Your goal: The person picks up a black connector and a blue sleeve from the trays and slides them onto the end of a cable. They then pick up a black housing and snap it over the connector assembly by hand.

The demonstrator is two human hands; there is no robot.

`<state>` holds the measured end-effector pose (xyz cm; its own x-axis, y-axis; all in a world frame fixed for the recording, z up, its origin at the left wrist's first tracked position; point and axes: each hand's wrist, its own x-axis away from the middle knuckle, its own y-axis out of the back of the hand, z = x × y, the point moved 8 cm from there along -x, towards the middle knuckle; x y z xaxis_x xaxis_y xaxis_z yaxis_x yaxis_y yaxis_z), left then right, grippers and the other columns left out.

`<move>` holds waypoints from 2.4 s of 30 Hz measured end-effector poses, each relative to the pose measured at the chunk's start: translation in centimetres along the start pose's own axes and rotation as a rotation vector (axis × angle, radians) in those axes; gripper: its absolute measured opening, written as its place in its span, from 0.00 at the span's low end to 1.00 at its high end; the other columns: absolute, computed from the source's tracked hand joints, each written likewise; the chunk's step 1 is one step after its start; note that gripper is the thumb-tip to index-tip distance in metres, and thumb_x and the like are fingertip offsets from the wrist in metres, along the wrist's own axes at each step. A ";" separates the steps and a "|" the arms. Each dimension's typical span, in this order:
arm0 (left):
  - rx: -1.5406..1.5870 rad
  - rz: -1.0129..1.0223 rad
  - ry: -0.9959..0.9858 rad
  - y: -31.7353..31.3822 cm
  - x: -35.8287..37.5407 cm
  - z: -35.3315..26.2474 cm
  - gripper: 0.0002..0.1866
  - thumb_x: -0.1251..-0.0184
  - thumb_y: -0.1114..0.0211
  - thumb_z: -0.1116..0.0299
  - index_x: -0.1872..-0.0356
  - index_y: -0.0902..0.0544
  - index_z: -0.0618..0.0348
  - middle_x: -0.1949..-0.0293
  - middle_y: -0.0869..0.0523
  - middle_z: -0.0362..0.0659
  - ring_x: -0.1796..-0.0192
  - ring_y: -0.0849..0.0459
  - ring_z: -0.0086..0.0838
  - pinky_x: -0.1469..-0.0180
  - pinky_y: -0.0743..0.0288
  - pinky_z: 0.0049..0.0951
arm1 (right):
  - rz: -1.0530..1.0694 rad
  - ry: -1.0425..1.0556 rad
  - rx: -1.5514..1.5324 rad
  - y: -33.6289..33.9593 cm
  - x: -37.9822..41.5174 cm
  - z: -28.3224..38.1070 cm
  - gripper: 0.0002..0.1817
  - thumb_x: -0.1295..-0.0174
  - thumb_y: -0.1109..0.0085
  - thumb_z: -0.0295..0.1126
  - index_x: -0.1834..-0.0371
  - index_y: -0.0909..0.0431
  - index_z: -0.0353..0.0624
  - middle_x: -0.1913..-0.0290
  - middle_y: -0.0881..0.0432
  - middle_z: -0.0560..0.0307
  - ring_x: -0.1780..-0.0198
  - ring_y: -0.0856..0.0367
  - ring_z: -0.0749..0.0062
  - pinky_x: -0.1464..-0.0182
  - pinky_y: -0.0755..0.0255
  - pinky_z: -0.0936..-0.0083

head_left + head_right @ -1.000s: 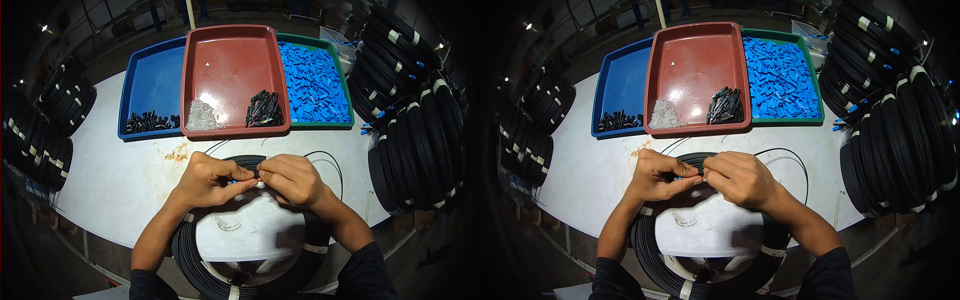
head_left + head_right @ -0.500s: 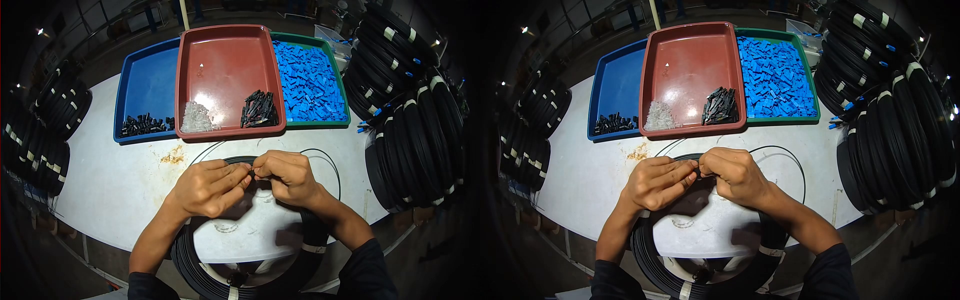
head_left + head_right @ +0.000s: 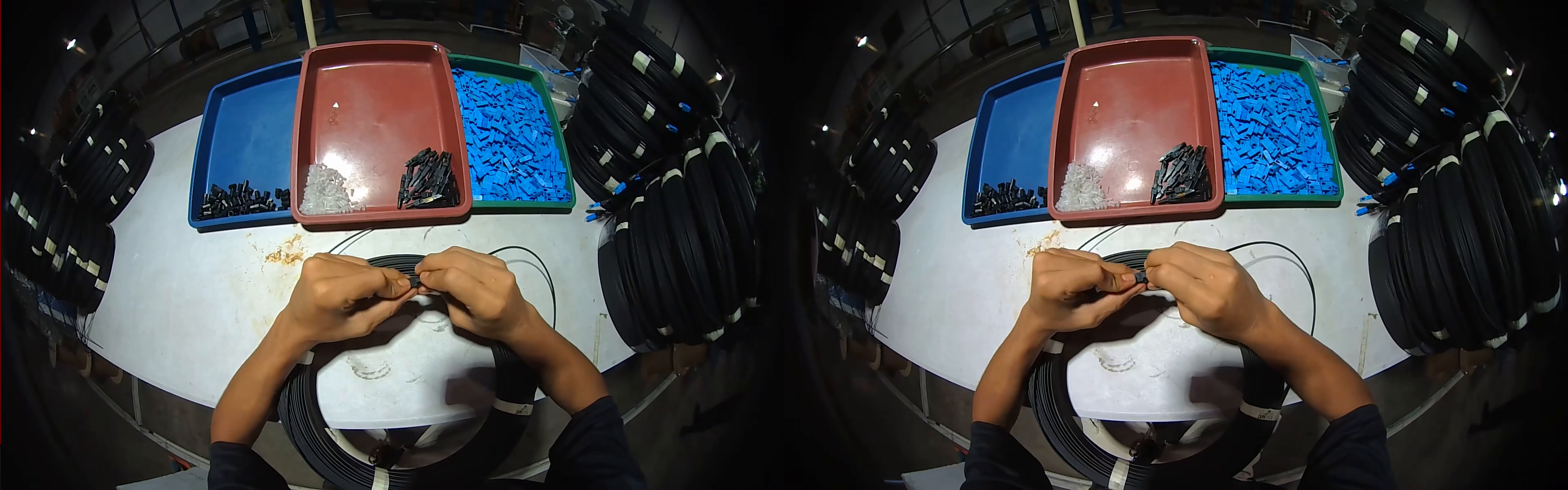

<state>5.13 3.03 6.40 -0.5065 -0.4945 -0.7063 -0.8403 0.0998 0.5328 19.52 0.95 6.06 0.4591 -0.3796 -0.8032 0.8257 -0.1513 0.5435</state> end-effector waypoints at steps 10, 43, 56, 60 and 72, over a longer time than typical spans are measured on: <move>-0.311 0.074 -0.347 -1.1 0.6 -1.9 0.03 0.45 0.24 0.77 0.72 0.11 0.62 0.67 0.08 0.48 0.75 0.12 0.28 0.71 0.16 0.26 | 0.020 -0.059 -0.111 -0.2 0.2 -0.8 0.14 0.63 0.41 0.10 0.70 0.26 0.34 0.66 0.18 0.49 0.68 0.17 0.58 0.67 0.21 0.67; 0.002 0.073 0.236 -0.1 0.7 2.4 0.09 0.39 0.23 0.72 0.59 0.08 0.63 0.75 0.09 0.47 0.79 0.12 0.26 0.75 0.23 0.24 | -0.060 -0.074 0.110 0.6 0.2 -1.0 0.12 0.49 0.27 0.22 0.63 0.18 0.36 0.64 0.15 0.51 0.68 0.15 0.58 0.65 0.23 0.67; -0.479 0.023 -0.378 -0.7 0.8 -2.5 0.12 0.43 0.21 0.72 0.59 0.10 0.65 0.76 0.10 0.45 0.78 0.12 0.28 0.74 0.19 0.26 | -0.056 -0.243 -0.021 0.7 0.0 -1.7 0.08 0.52 0.29 0.19 0.68 0.16 0.38 0.71 0.14 0.52 0.71 0.14 0.58 0.69 0.23 0.67; -0.188 0.020 0.018 0.5 0.2 0.6 0.10 0.44 0.19 0.70 0.63 0.08 0.62 0.74 0.08 0.45 0.77 0.11 0.28 0.74 0.20 0.23 | -0.069 -0.275 -0.045 0.6 0.5 -2.4 0.08 0.49 0.28 0.20 0.67 0.16 0.37 0.70 0.14 0.51 0.71 0.14 0.57 0.69 0.23 0.67; -0.033 0.000 0.017 0.5 0.1 1.1 0.07 0.47 0.18 0.75 0.68 0.08 0.63 0.79 0.11 0.45 0.82 0.14 0.25 0.79 0.26 0.20 | -0.067 -0.284 -0.046 0.8 0.6 -2.2 0.07 0.49 0.28 0.19 0.67 0.15 0.38 0.72 0.14 0.51 0.73 0.15 0.57 0.71 0.23 0.69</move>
<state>4.51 4.00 6.09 -0.5027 -0.5088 -0.6988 -0.8336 0.0714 0.5477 21.21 2.55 5.47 0.2987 -0.6115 -0.7327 0.8679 -0.1451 0.4750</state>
